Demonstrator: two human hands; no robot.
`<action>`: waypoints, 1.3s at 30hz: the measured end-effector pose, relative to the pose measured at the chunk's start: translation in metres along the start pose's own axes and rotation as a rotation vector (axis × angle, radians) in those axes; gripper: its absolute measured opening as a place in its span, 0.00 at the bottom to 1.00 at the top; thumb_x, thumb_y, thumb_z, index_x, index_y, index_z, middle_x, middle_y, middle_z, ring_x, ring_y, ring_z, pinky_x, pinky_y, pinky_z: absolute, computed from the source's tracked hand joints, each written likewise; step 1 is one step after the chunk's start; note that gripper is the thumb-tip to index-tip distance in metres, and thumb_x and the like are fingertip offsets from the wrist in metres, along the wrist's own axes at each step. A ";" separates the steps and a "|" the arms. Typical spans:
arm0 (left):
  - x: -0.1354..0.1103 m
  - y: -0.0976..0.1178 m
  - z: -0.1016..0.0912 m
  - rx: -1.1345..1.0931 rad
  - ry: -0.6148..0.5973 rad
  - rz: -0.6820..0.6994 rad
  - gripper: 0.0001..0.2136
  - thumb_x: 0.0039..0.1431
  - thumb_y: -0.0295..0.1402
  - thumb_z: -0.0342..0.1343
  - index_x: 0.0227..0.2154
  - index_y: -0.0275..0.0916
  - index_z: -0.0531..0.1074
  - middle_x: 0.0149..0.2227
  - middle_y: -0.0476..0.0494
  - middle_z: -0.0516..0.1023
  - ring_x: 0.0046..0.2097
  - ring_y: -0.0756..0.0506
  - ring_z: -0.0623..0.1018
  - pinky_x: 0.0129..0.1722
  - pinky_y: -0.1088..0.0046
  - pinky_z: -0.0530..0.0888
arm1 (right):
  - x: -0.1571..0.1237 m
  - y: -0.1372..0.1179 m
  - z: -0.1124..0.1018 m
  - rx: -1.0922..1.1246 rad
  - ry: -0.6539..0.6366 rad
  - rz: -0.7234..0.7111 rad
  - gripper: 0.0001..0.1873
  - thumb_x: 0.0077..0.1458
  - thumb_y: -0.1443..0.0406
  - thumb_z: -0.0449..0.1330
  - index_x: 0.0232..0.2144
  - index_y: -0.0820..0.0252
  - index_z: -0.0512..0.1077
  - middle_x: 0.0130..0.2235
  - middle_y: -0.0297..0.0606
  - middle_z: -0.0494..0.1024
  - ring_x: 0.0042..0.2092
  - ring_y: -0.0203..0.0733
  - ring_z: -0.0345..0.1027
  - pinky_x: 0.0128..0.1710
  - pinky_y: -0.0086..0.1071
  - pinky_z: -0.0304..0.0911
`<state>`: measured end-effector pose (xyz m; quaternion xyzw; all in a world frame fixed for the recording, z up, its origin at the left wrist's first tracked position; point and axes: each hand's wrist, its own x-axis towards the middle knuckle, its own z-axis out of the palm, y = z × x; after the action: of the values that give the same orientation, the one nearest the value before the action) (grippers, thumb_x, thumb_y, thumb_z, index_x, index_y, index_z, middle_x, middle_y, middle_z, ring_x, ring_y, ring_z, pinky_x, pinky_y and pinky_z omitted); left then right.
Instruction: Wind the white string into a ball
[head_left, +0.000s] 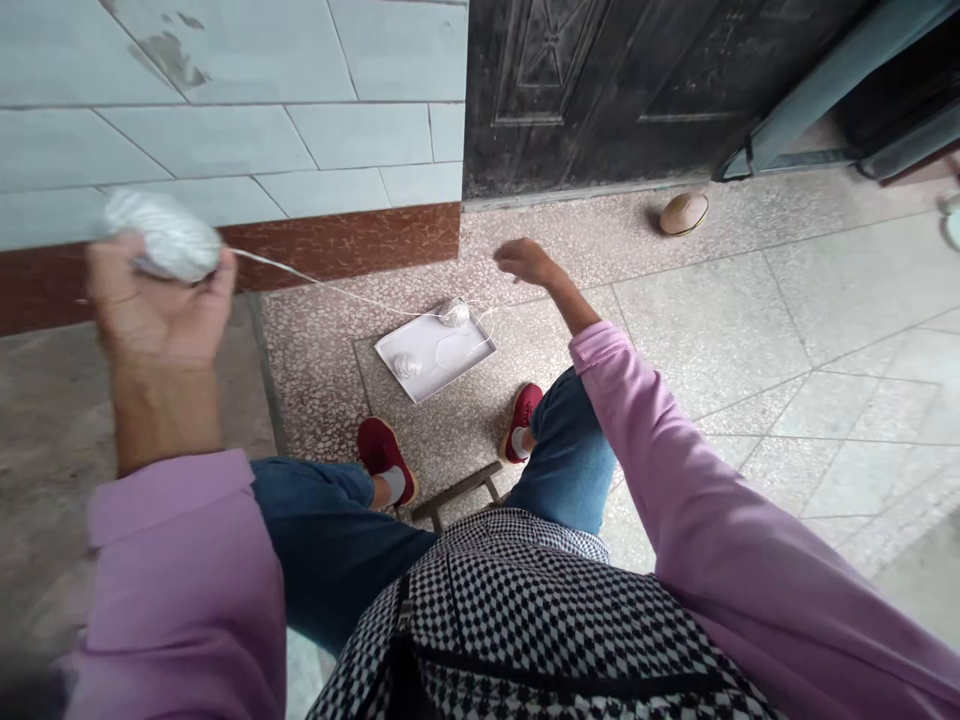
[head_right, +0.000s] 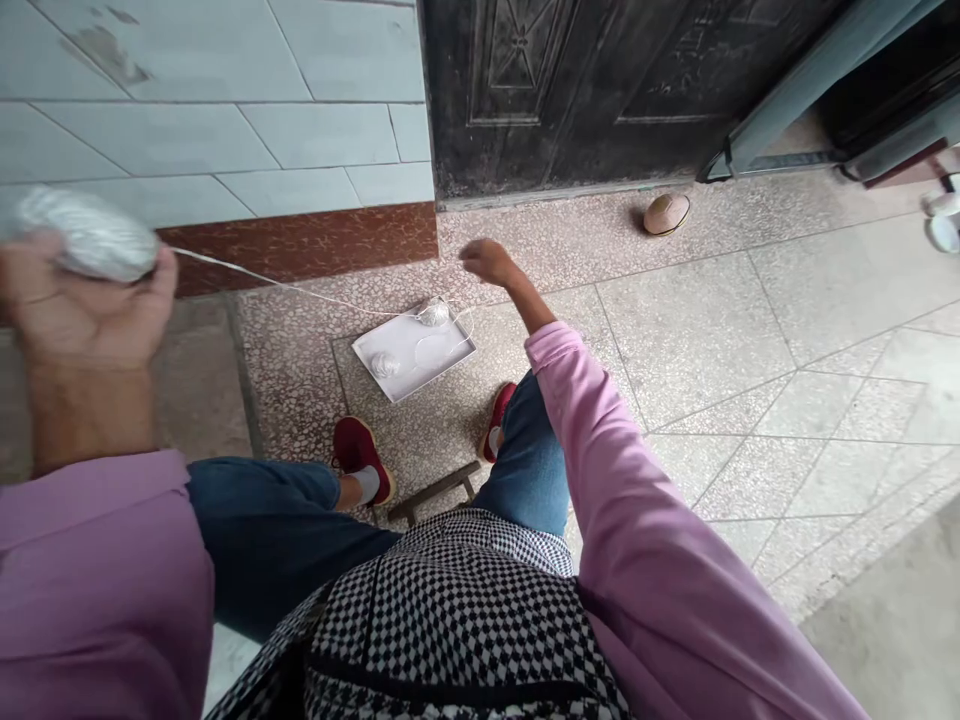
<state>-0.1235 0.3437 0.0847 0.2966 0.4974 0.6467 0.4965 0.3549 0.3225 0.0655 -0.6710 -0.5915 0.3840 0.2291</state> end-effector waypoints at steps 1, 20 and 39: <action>-0.006 -0.008 0.017 -0.039 -0.059 -0.023 0.31 0.34 0.44 0.77 0.40 0.49 0.66 0.58 0.48 0.92 0.82 0.32 0.76 0.79 0.49 0.83 | 0.002 -0.015 0.012 0.066 -0.027 -0.025 0.15 0.74 0.81 0.70 0.38 0.60 0.81 0.49 0.46 0.91 0.59 0.56 0.88 0.52 0.35 0.86; 0.024 -0.006 -0.023 0.002 -0.076 -0.013 0.38 0.39 0.50 0.82 0.42 0.48 0.59 0.64 0.48 0.86 0.92 0.30 0.63 0.89 0.42 0.74 | -0.004 -0.058 0.062 0.498 -0.202 -0.272 0.32 0.84 0.59 0.87 0.33 0.58 0.75 0.26 0.28 0.75 0.27 0.33 0.62 0.24 0.24 0.54; 0.029 0.025 -0.080 0.136 0.062 -0.037 0.55 0.10 0.60 0.81 0.42 0.48 0.53 0.68 0.63 0.87 0.97 0.37 0.54 0.94 0.61 0.59 | -0.012 -0.024 0.030 0.369 -0.315 -0.190 0.22 0.88 0.68 0.75 0.38 0.57 0.74 0.31 0.34 0.79 0.30 0.38 0.68 0.23 0.24 0.58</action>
<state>-0.2118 0.3432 0.0786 0.3004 0.5607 0.6109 0.4714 0.3164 0.3115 0.0684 -0.4911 -0.6002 0.5620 0.2877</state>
